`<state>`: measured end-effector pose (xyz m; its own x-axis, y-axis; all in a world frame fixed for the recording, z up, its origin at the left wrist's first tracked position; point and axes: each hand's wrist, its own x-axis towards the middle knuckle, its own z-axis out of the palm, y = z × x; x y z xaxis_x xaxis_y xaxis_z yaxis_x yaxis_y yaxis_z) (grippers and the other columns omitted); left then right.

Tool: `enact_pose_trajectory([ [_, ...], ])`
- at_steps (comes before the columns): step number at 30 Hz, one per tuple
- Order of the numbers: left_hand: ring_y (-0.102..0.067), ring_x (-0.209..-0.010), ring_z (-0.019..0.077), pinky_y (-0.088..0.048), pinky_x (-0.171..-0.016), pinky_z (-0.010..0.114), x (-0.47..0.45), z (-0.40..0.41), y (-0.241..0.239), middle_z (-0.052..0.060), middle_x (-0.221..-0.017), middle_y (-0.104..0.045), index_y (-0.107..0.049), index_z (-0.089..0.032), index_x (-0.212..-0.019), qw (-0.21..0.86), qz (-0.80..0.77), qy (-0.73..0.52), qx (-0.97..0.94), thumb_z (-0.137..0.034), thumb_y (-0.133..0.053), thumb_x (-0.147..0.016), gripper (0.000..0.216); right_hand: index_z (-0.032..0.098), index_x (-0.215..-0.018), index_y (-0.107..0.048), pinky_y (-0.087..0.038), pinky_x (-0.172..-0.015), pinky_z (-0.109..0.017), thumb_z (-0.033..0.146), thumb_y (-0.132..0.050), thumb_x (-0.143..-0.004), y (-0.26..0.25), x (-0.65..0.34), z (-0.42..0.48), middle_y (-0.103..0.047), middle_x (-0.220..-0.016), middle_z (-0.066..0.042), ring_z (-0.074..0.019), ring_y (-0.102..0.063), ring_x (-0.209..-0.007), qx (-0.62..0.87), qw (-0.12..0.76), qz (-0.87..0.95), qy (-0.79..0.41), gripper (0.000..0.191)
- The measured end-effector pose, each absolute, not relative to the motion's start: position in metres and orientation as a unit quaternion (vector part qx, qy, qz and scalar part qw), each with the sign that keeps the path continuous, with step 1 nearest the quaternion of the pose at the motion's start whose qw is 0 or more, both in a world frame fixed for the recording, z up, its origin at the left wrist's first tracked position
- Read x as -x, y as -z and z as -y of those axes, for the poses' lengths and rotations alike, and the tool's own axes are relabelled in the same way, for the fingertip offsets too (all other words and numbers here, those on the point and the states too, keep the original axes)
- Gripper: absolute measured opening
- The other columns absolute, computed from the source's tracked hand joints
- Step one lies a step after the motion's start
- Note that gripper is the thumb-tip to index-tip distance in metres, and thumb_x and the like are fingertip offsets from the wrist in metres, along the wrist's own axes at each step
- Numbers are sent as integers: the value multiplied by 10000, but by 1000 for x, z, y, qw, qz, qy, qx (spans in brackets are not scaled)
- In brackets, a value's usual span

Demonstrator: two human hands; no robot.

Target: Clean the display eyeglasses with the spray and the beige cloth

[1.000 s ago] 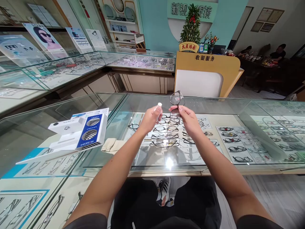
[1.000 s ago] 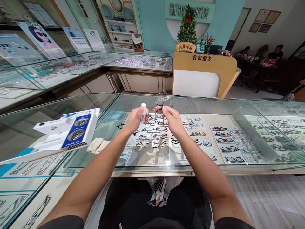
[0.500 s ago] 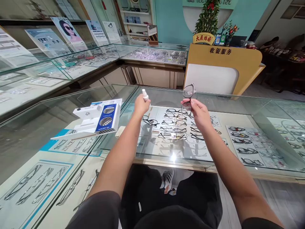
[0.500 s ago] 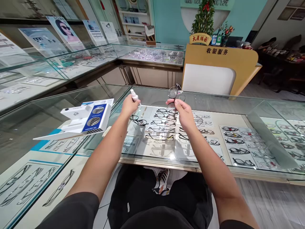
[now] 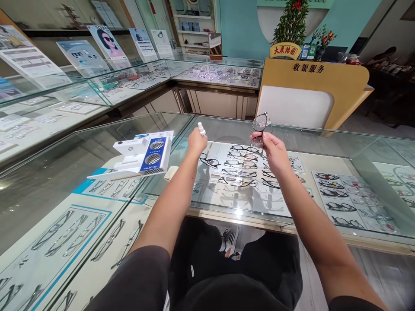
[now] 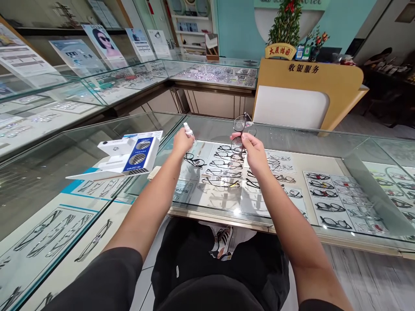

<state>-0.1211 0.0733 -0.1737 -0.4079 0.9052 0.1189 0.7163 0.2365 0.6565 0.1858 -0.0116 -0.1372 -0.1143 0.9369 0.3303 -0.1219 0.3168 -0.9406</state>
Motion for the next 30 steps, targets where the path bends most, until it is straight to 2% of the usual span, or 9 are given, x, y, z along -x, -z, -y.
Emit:
enact_pose_trajectory([
  [4, -583, -1522, 387, -454, -1257, 506, 117, -52, 153, 236, -1593, -618, -538, -186, -1499, 130, -753, -379, -523, -162, -767, -882, 659, 286, -1098, -860, -564, -947, -390, 645, -704, -1004, 135, -188, 13, -860, -1161, -56, -232, -733, -1035, 340, 578, 577, -466, 402],
  [7, -628, -1463, 353, -512, -1204, 489, 119, -10, 127, 215, -1627, -582, -456, -194, -1617, 47, -709, -423, -562, -162, -675, -935, 717, 290, -1089, -867, -569, -960, -389, 602, -701, -1019, 133, -190, 14, -862, -1153, -53, -229, -739, -1037, 333, 584, 577, -465, 360],
  [9, -719, -1277, 344, -548, -1121, 491, 126, 26, 111, 163, -1365, -747, -562, -209, -1535, 0, -714, -369, -595, -175, -602, -977, 561, 288, -1082, -869, -571, -961, -390, 590, -695, -1025, 133, -190, 16, -862, -1154, -54, -229, -744, -1031, 332, 584, 580, -460, 352],
  [11, -760, -1124, 360, -570, -1022, 497, 137, 59, 101, 105, -1106, -816, -701, -260, -1356, 11, -751, -240, -615, -268, -555, -1033, 354, 288, -1079, -870, -570, -952, -390, 582, -691, -1029, 132, -189, 17, -863, -1162, -54, -227, -746, -1019, 332, 582, 584, -458, 348],
  [13, -761, -1143, 381, -569, -978, 477, 152, 84, 100, 93, -1115, -837, -759, -289, -1260, 34, -778, -89, -621, -313, -556, -1034, 304, 291, -1081, -870, -566, -934, -385, 576, -688, -1032, 133, -187, 18, -863, -1165, -52, -224, -745, -1016, 334, 576, 588, -459, 342],
  [16, -748, -1232, 419, -565, -949, 460, 170, 104, 112, 150, -1258, -826, -749, -263, -1345, 33, -789, 56, -611, -378, -582, -1021, 382, 296, -1082, -870, -551, -911, -373, 581, -686, -1033, 134, -184, 20, -862, -1160, -48, -220, -743, -1029, 335, 567, 596, -460, 343],
  [20, -760, -1176, 463, -579, -909, 489, 179, 110, 135, 245, -1258, -805, -724, -145, -1334, 16, -798, 72, -598, -439, -618, -989, 465, 292, -1074, -871, -540, -889, -359, 591, -699, -1022, 133, -183, 21, -861, -1153, -47, -215, -741, -1021, 330, 567, 597, -461, 349],
  [24, -775, -1112, 458, -578, -913, 479, 181, 111, 152, 266, -1180, -803, -782, -144, -1122, -3, -793, 44, -608, -309, -610, -973, 282, 281, -1067, -864, -552, -869, -363, 622, -702, -1013, 132, -183, 22, -861, -1155, -60, -224, -739, -1011, 337, 567, 601, -451, 381],
  [30, -764, -1092, 457, -572, -895, 476, 188, 113, 167, 268, -1153, -751, -763, -161, -1002, -38, -790, -26, -612, -270, -550, -996, 239, 277, -1083, -858, -548, -864, -372, 658, -691, -1008, 132, -183, 22, -859, -1179, -67, -234, -741, -1024, 334, 563, 609, -449, 423],
])
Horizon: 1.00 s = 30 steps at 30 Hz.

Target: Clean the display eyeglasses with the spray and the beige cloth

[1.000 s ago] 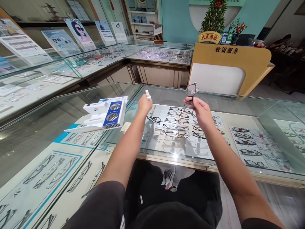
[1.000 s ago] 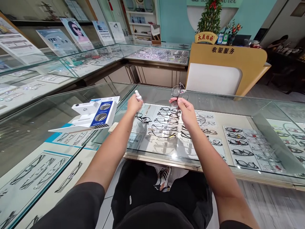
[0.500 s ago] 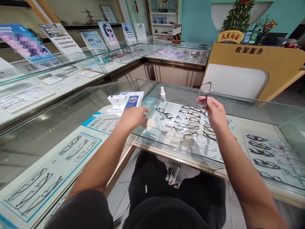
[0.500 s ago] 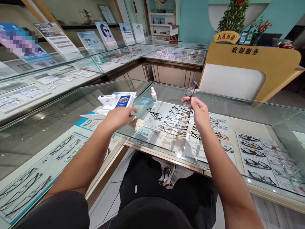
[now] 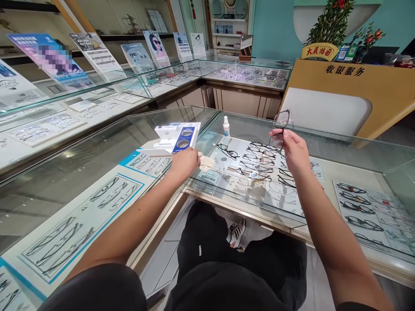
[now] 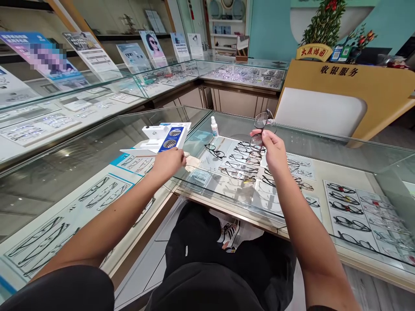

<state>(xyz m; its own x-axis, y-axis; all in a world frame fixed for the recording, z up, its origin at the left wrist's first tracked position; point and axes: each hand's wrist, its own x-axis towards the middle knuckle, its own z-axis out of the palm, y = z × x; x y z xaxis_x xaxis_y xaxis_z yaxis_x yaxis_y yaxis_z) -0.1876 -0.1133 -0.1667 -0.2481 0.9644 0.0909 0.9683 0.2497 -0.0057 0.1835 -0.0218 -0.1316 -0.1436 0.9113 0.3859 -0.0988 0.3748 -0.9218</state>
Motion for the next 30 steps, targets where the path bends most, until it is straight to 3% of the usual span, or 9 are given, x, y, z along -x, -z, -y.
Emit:
enact_pose_trajectory([
  [3, -752, -1093, 443, -568, -920, 484, 193, 118, 163, 246, -1156, -735, -708, -196, -994, 29, 794, 104, 598, -303, -519, -1021, 219, 270, -1093, -858, -545, -864, -372, 650, -691, -1010, 131, -184, 23, -860, -1170, -69, -234, -740, -1024, 330, 566, 606, -451, 424],
  [7, -746, -974, 398, -569, -955, 519, 206, 119, 155, 159, -956, -731, -605, -236, -1087, -43, 797, 274, 536, -343, -430, -1073, 205, 265, -1083, -859, -537, -866, -371, 639, -685, -1016, 130, -184, 24, -855, -1169, -69, -229, -731, -1011, 328, 565, 606, -453, 418],
  [10, -743, -818, 301, -617, -880, 466, 213, 113, 154, 78, -842, -708, -563, -246, -1032, -225, 757, 452, 414, -325, -480, -1059, 118, 272, -1082, -860, -531, -873, -372, 630, -681, -1021, 129, -184, 25, -854, -1173, -64, -227, -727, -1014, 329, 566, 606, -453, 405],
  [13, -751, -755, 229, -644, -816, 389, 215, 104, 154, 67, -843, -747, -593, -211, -1013, -382, 685, 548, 293, -270, -535, -1031, 85, 275, -1087, -862, -527, -876, -373, 614, -688, -1019, 128, -184, 25, -857, -1158, -61, -226, -725, -1012, 329, 569, 599, -458, 387],
  [20, -766, -747, 176, -645, -703, 273, 201, 102, 138, 93, -899, -807, -726, -138, -990, -490, 600, 579, 254, -151, -716, -911, 81, 282, -1093, -858, -539, -928, -389, 627, -678, -1023, 128, -184, 25, -854, -1167, -64, -235, -724, -1029, 322, 568, 603, -458, 395],
  [30, -773, -840, 165, -649, -820, 298, 116, 50, 99, 70, -996, -817, -758, -155, -1053, -556, 474, 586, 351, -206, -714, -948, 125, 288, -1079, -864, -536, -982, -403, 675, -665, -1022, 123, -179, 32, -856, -1176, -52, -261, -728, -1085, 306, 526, 642, -465, 439],
])
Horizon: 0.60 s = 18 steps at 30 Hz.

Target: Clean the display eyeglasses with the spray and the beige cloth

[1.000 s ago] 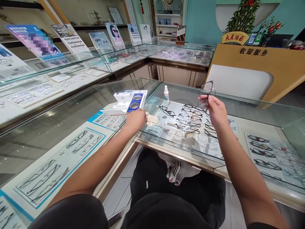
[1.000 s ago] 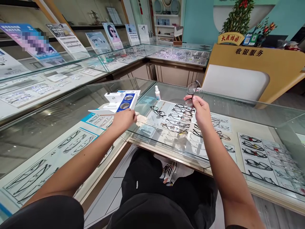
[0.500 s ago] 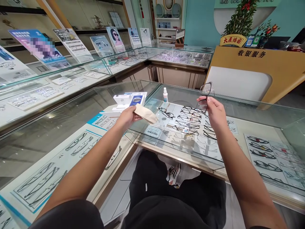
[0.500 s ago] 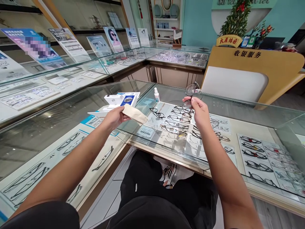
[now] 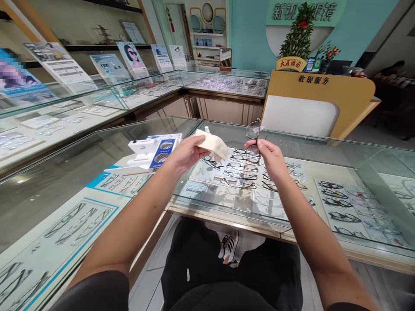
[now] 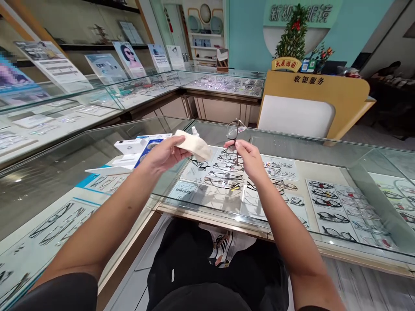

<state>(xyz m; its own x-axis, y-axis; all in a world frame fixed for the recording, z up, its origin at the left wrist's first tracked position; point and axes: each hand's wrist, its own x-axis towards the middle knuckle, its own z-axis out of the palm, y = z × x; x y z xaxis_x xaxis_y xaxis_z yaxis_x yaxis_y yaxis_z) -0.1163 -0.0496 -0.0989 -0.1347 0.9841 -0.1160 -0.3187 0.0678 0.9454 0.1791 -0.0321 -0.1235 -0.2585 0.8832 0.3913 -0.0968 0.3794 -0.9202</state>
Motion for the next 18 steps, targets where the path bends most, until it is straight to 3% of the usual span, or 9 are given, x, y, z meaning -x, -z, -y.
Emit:
enact_pose_trajectory([
  [12, -811, -1002, 208, -645, -993, 382, 7, -13, 107, 63, -1121, -831, -684, -212, -1128, 600, -277, -603, -447, -381, -888, -887, 358, 249, -958, -859, -500, -890, -353, 677, -680, -977, 121, -181, 25, -845, -1108, -51, -227, -648, -965, 350, 539, 614, -459, 464],
  [18, -799, -1113, 260, -654, -982, 389, 5, -10, 125, 79, -1185, -829, -706, -230, -1139, 584, -267, -614, -459, -433, -895, -875, 383, 259, -942, -856, -519, -982, -374, 738, -674, -956, 128, -176, 21, -840, -1089, -49, -253, -668, -1063, 361, 526, 622, -454, 513],
])
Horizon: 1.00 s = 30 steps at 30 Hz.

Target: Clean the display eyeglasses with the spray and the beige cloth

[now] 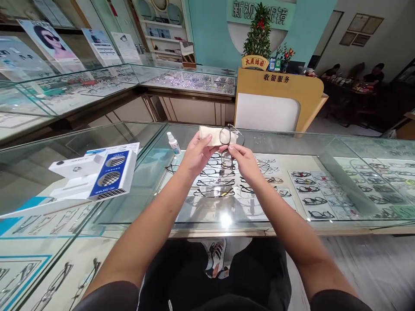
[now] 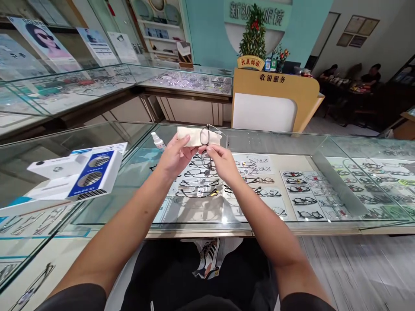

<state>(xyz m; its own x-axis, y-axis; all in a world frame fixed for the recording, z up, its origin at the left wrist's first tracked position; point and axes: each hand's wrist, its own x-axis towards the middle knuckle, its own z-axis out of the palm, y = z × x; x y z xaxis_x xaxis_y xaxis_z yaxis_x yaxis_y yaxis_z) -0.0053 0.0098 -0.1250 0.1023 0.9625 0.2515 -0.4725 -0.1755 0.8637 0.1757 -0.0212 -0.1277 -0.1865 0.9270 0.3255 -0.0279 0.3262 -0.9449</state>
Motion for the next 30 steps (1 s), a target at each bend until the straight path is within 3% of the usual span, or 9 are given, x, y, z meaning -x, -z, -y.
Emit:
enact_pose_trajectory([
  [5, -787, -1128, 324, -672, -943, 468, 6, -4, 127, 121, -1032, -800, -691, -200, -948, 582, -275, -610, -462, -673, -661, -1007, 478, 258, -949, -867, -513, -1003, -376, 704, -698, -959, 128, -173, 23, -837, -1049, -42, -251, -670, -1046, 351, 517, 627, -465, 477],
  [9, -746, -905, 204, -648, -837, 349, 6, -4, 130, 33, -881, -716, -644, -220, -879, 555, -291, -635, -453, -554, -852, -916, 395, 261, -928, -870, -509, -1020, -385, 721, -697, -962, 126, -173, 26, -833, -1064, -52, -253, -667, -1043, 347, 507, 636, -467, 492],
  [12, -681, -795, 128, -606, -742, 279, 7, -4, 132, -11, -933, -688, -646, -238, -960, 563, -285, -638, -440, -454, -961, -831, 403, 263, -922, -872, -511, -1032, -392, 741, -701, -959, 125, -174, 28, -829, -1053, -56, -254, -659, -1033, 345, 498, 645, -466, 509],
  [18, -679, -754, 106, -553, -635, 237, 4, 1, 124, 19, -1003, -758, -737, -198, -1133, 626, -268, -610, -405, -425, -1098, -630, 660, 260, -937, -870, -508, -1033, -384, 731, -727, -957, 125, -174, 29, -800, -964, -43, -248, -662, -1016, 319, 487, 654, -483, 494],
  [24, -569, -652, 73, -476, -614, 211, 2, 8, 117, -13, -747, -657, -775, -146, -874, 656, -255, -557, -441, -540, -1083, -635, 554, 250, -934, -864, -508, -1034, -382, 736, -766, -929, 130, -174, 27, -758, -918, -33, -238, -661, -991, 303, 491, 650, -494, 496],
  [30, -551, -666, 103, -481, -649, 250, 1, 8, 118, -14, -713, -607, -741, -157, -828, 673, -214, -539, -459, -515, -1058, -700, 494, 256, -916, -877, -519, -1040, -382, 737, -800, -895, 133, -173, 25, -798, -937, -35, -239, -674, -987, 307, 491, 632, -515, 487],
])
